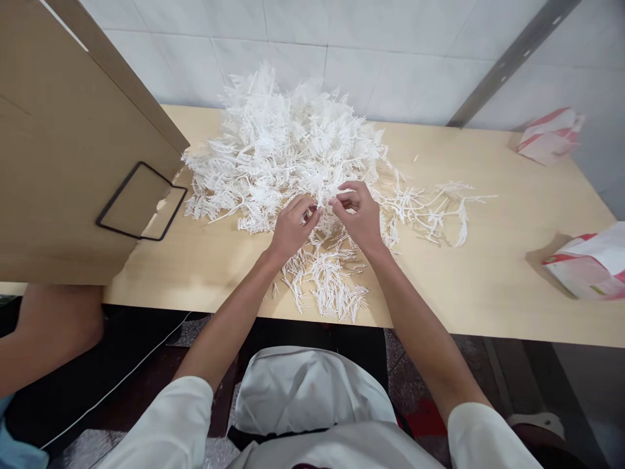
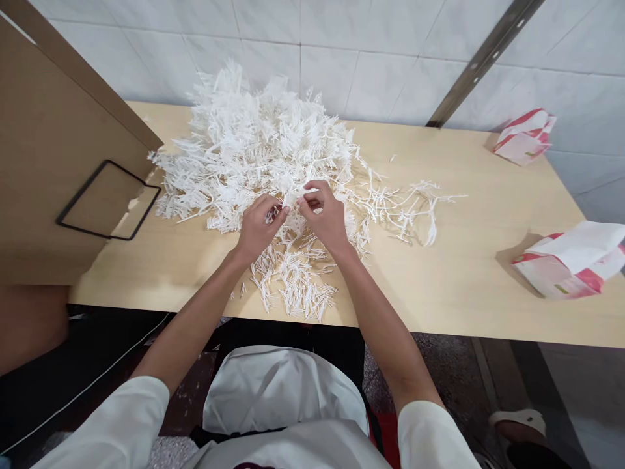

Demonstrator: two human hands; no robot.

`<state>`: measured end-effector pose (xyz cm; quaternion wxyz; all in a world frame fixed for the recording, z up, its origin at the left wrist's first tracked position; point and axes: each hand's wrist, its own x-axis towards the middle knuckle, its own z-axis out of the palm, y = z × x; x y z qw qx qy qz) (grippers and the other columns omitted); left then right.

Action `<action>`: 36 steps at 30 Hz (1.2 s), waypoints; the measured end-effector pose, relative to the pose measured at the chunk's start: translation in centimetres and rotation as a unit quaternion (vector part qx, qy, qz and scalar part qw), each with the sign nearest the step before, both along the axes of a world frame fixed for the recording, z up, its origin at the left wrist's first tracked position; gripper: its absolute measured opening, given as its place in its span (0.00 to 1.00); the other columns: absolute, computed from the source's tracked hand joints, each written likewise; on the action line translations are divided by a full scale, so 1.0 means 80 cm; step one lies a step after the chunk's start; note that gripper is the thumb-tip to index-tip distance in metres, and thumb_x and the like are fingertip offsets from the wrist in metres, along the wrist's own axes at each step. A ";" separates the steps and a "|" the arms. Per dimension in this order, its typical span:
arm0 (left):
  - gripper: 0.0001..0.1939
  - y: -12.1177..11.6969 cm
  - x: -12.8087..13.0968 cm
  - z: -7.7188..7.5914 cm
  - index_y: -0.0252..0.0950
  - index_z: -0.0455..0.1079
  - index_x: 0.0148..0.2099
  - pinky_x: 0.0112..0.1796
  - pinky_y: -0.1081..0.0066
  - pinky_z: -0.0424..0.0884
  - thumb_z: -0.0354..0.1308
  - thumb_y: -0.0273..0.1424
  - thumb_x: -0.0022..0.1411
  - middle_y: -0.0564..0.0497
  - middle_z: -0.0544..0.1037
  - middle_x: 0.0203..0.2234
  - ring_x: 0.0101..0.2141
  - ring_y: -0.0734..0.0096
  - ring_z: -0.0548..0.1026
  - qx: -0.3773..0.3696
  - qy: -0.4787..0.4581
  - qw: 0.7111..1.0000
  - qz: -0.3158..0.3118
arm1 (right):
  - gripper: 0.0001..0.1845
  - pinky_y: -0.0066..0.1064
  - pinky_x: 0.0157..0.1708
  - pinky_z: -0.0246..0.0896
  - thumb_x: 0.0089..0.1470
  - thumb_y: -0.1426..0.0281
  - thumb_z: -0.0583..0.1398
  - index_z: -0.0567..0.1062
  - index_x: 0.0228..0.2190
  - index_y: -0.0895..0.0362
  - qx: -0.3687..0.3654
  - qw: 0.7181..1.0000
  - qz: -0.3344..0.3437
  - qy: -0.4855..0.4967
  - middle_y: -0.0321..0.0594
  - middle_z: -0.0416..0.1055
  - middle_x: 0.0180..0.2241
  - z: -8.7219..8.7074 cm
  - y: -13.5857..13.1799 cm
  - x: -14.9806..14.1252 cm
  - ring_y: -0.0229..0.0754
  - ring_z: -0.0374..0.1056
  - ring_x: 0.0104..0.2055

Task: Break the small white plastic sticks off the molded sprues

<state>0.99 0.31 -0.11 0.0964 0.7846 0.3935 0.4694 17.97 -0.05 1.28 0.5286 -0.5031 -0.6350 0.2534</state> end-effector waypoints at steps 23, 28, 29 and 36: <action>0.12 -0.007 0.003 0.002 0.37 0.70 0.41 0.36 0.70 0.69 0.48 0.37 0.70 0.49 0.75 0.34 0.34 0.72 0.72 -0.017 0.006 0.999 -0.044 | 0.03 0.32 0.36 0.66 0.55 0.68 0.60 0.74 0.31 0.53 0.089 0.985 0.058 -0.137 0.35 0.75 0.30 0.000 -0.004 0.006 0.38 0.70 0.31; 0.08 -0.004 0.002 -0.001 0.36 0.69 0.39 0.35 0.72 0.68 0.49 0.31 0.69 0.49 0.74 0.33 0.33 0.73 0.72 0.034 0.044 0.998 -0.024 | 0.03 0.31 0.34 0.63 0.54 0.71 0.55 0.69 0.31 0.54 0.118 0.970 0.025 -0.210 0.37 0.71 0.30 -0.008 -0.006 -0.006 0.38 0.67 0.32; 0.07 -0.003 0.002 -0.001 0.36 0.69 0.39 0.34 0.72 0.68 0.50 0.30 0.68 0.50 0.74 0.32 0.33 0.73 0.71 0.043 0.045 0.998 -0.022 | 0.03 0.31 0.34 0.62 0.55 0.72 0.54 0.69 0.31 0.53 0.115 0.967 0.021 -0.225 0.37 0.71 0.30 -0.008 -0.008 -0.008 0.38 0.67 0.32; 0.05 -0.004 0.000 -0.002 0.36 0.69 0.36 0.33 0.72 0.68 0.52 0.26 0.64 0.51 0.74 0.30 0.30 0.74 0.71 0.076 0.012 0.997 0.002 | 0.02 0.33 0.35 0.62 0.53 0.71 0.56 0.68 0.30 0.53 0.084 0.981 -0.056 -0.167 0.35 0.70 0.29 -0.003 -0.001 0.011 0.38 0.66 0.31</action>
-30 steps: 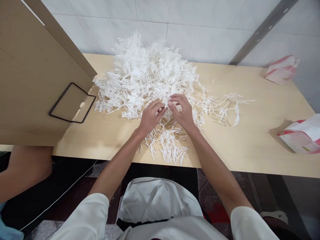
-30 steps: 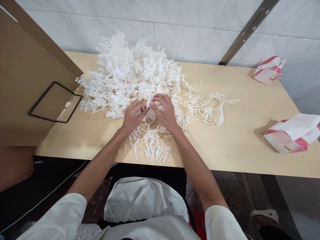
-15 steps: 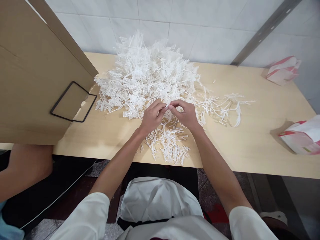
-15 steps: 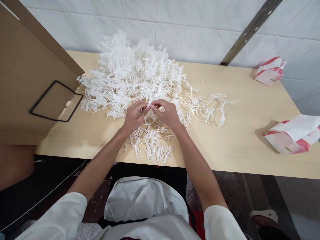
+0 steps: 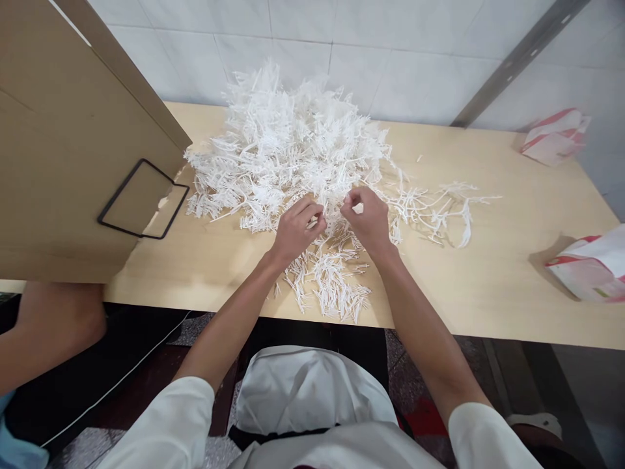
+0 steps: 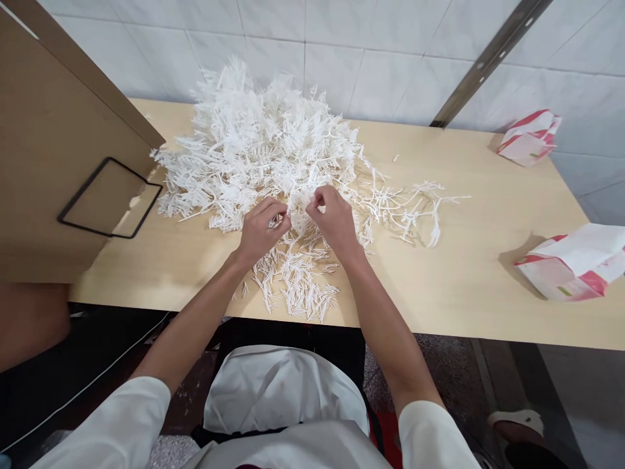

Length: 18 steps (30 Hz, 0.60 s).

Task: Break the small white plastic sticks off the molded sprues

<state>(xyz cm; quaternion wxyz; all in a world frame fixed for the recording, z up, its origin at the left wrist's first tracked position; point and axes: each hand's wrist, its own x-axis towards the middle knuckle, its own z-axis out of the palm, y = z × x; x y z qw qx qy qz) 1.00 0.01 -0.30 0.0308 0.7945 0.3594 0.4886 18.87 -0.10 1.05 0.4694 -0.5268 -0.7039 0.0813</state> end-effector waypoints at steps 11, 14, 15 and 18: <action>0.07 -0.001 0.001 0.001 0.36 0.71 0.38 0.35 0.73 0.70 0.52 0.30 0.67 0.50 0.77 0.32 0.33 0.74 0.74 -0.005 0.003 1.000 0.013 | 0.13 0.37 0.46 0.64 0.61 0.57 0.56 0.73 0.33 0.52 -0.039 0.991 0.118 0.049 0.39 0.74 0.39 0.011 -0.001 -0.005 0.41 0.69 0.45; 0.09 0.001 0.001 -0.001 0.36 0.71 0.36 0.34 0.71 0.70 0.52 0.30 0.67 0.50 0.77 0.31 0.33 0.72 0.74 -0.003 0.026 1.000 0.011 | 0.16 0.37 0.45 0.62 0.62 0.55 0.54 0.69 0.30 0.52 -0.058 0.984 0.167 0.003 0.38 0.70 0.36 0.011 -0.004 -0.009 0.41 0.66 0.42; 0.09 0.001 0.001 -0.002 0.37 0.72 0.36 0.34 0.71 0.69 0.52 0.30 0.68 0.50 0.77 0.31 0.33 0.72 0.74 -0.004 0.033 0.999 0.012 | 0.16 0.37 0.45 0.61 0.63 0.55 0.53 0.67 0.30 0.52 -0.065 0.981 0.180 -0.012 0.38 0.69 0.36 0.010 -0.004 -0.009 0.41 0.65 0.41; 0.11 0.002 0.000 -0.003 0.37 0.73 0.37 0.35 0.72 0.70 0.51 0.32 0.69 0.50 0.78 0.31 0.33 0.73 0.74 0.002 0.049 0.999 0.008 | 0.16 0.36 0.43 0.59 0.66 0.58 0.48 0.64 0.30 0.52 -0.079 0.976 0.201 -0.036 0.38 0.65 0.33 0.010 -0.003 -0.008 0.41 0.62 0.39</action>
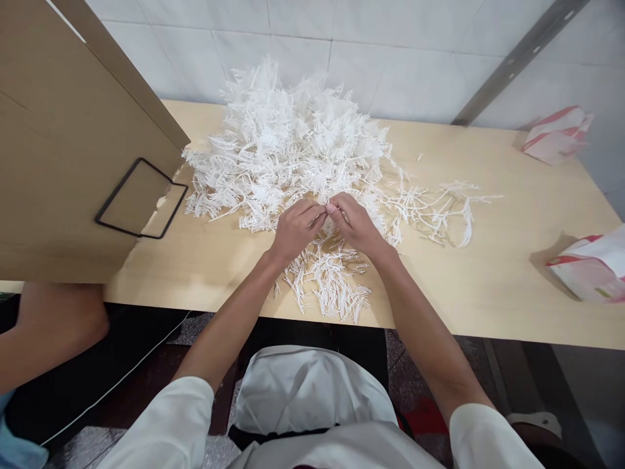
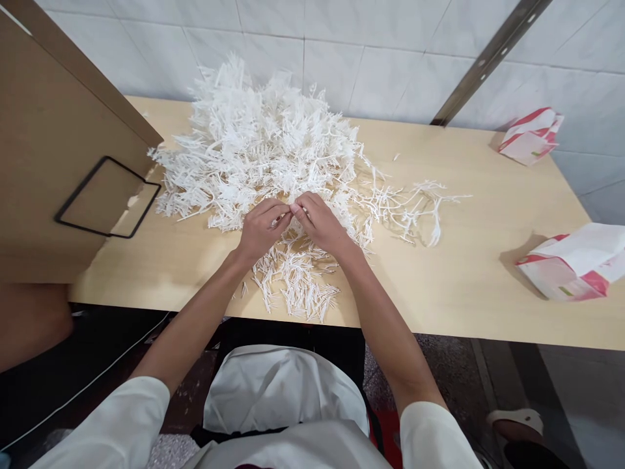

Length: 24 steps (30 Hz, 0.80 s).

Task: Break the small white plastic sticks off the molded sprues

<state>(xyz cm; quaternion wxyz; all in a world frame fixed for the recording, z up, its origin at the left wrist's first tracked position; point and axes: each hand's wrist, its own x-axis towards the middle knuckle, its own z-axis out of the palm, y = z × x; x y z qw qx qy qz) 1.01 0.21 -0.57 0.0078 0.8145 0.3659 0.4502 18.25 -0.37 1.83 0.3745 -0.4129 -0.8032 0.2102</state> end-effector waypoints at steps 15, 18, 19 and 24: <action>0.11 -0.001 -0.001 -0.001 0.37 0.74 0.40 0.37 0.70 0.67 0.50 0.31 0.69 0.50 0.79 0.32 0.33 0.72 0.74 0.051 0.051 0.997 -0.019 | 0.12 0.32 0.30 0.48 0.57 0.71 0.51 0.55 0.23 0.53 -0.040 0.998 -0.045 0.017 0.32 0.55 0.24 -0.002 -0.001 -0.008 0.37 0.54 0.27; 0.11 -0.003 0.000 0.002 0.37 0.73 0.39 0.37 0.71 0.68 0.50 0.33 0.69 0.50 0.78 0.33 0.34 0.73 0.74 0.006 -0.010 0.999 -0.039 | 0.12 0.31 0.31 0.51 0.58 0.68 0.52 0.59 0.23 0.53 -0.083 0.991 -0.052 0.096 0.32 0.58 0.24 -0.005 -0.002 -0.011 0.36 0.56 0.27; 0.11 -0.004 0.001 0.004 0.37 0.72 0.39 0.36 0.71 0.68 0.50 0.33 0.69 0.50 0.77 0.32 0.34 0.73 0.73 -0.009 -0.034 0.998 -0.044 | 0.13 0.31 0.31 0.53 0.59 0.66 0.52 0.60 0.23 0.53 -0.100 0.985 -0.058 0.124 0.32 0.59 0.24 -0.005 -0.002 -0.013 0.36 0.57 0.28; 0.12 -0.006 -0.001 0.018 0.38 0.70 0.38 0.36 0.71 0.68 0.51 0.39 0.69 0.51 0.75 0.31 0.33 0.74 0.72 -0.089 -0.157 0.983 -0.028 | 0.16 0.31 0.32 0.56 0.61 0.62 0.53 0.66 0.23 0.54 -0.115 0.960 -0.139 0.212 0.33 0.67 0.25 -0.005 0.000 -0.013 0.35 0.61 0.28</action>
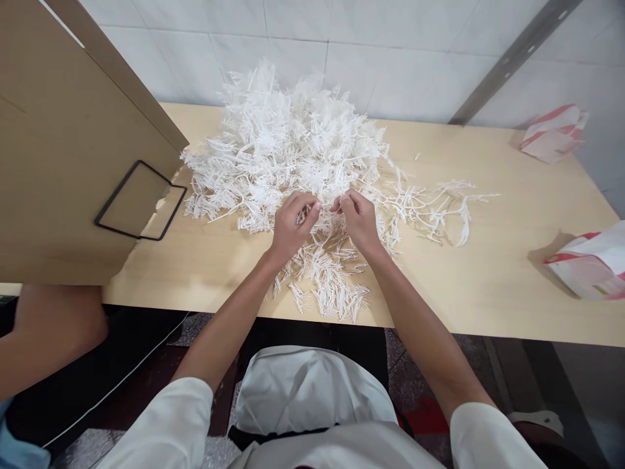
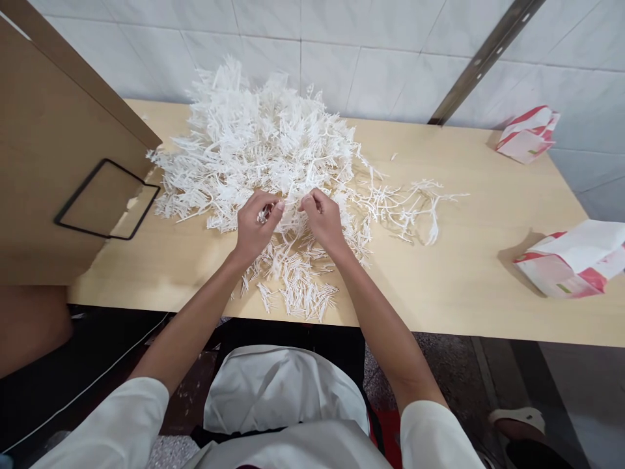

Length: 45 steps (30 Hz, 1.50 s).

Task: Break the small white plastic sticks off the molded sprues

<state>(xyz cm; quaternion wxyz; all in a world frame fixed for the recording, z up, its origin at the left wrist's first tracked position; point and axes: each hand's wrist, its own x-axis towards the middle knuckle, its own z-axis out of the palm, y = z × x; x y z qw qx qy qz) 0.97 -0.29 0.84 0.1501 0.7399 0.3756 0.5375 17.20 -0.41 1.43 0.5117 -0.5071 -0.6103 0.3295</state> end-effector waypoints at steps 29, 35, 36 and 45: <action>0.22 0.014 -0.002 -0.002 0.38 0.71 0.40 0.25 0.77 0.62 0.68 0.47 0.51 0.54 0.73 0.27 0.26 0.80 0.68 -0.318 -0.220 0.916 -0.106 | 0.11 0.30 0.31 0.65 0.59 0.60 0.58 0.67 0.29 0.53 0.117 0.992 -0.035 0.021 0.32 0.67 0.26 0.001 -0.005 0.004 0.34 0.67 0.28; 0.21 0.017 -0.004 -0.006 0.41 0.69 0.41 0.27 0.78 0.65 0.72 0.41 0.48 0.56 0.71 0.29 0.27 0.81 0.67 -0.256 -0.271 0.923 -0.093 | 0.05 0.32 0.30 0.61 0.51 0.69 0.61 0.68 0.26 0.53 0.200 0.973 -0.026 -0.107 0.33 0.65 0.27 0.003 -0.006 0.004 0.36 0.62 0.29; 0.22 0.016 -0.004 -0.006 0.41 0.69 0.41 0.27 0.78 0.65 0.72 0.41 0.48 0.56 0.70 0.28 0.26 0.81 0.67 -0.260 -0.266 0.923 -0.101 | 0.03 0.33 0.31 0.63 0.51 0.69 0.61 0.70 0.31 0.53 0.212 0.971 -0.029 -0.110 0.34 0.67 0.29 0.004 -0.007 0.004 0.37 0.64 0.31; 0.23 0.012 -0.001 -0.004 0.41 0.66 0.46 0.32 0.75 0.70 0.70 0.41 0.51 0.56 0.73 0.29 0.29 0.78 0.73 -0.271 -0.258 0.915 -0.149 | 0.09 0.34 0.40 0.68 0.61 0.62 0.58 0.77 0.39 0.51 0.225 0.955 0.018 -0.192 0.37 0.79 0.35 0.005 -0.010 0.001 0.39 0.71 0.38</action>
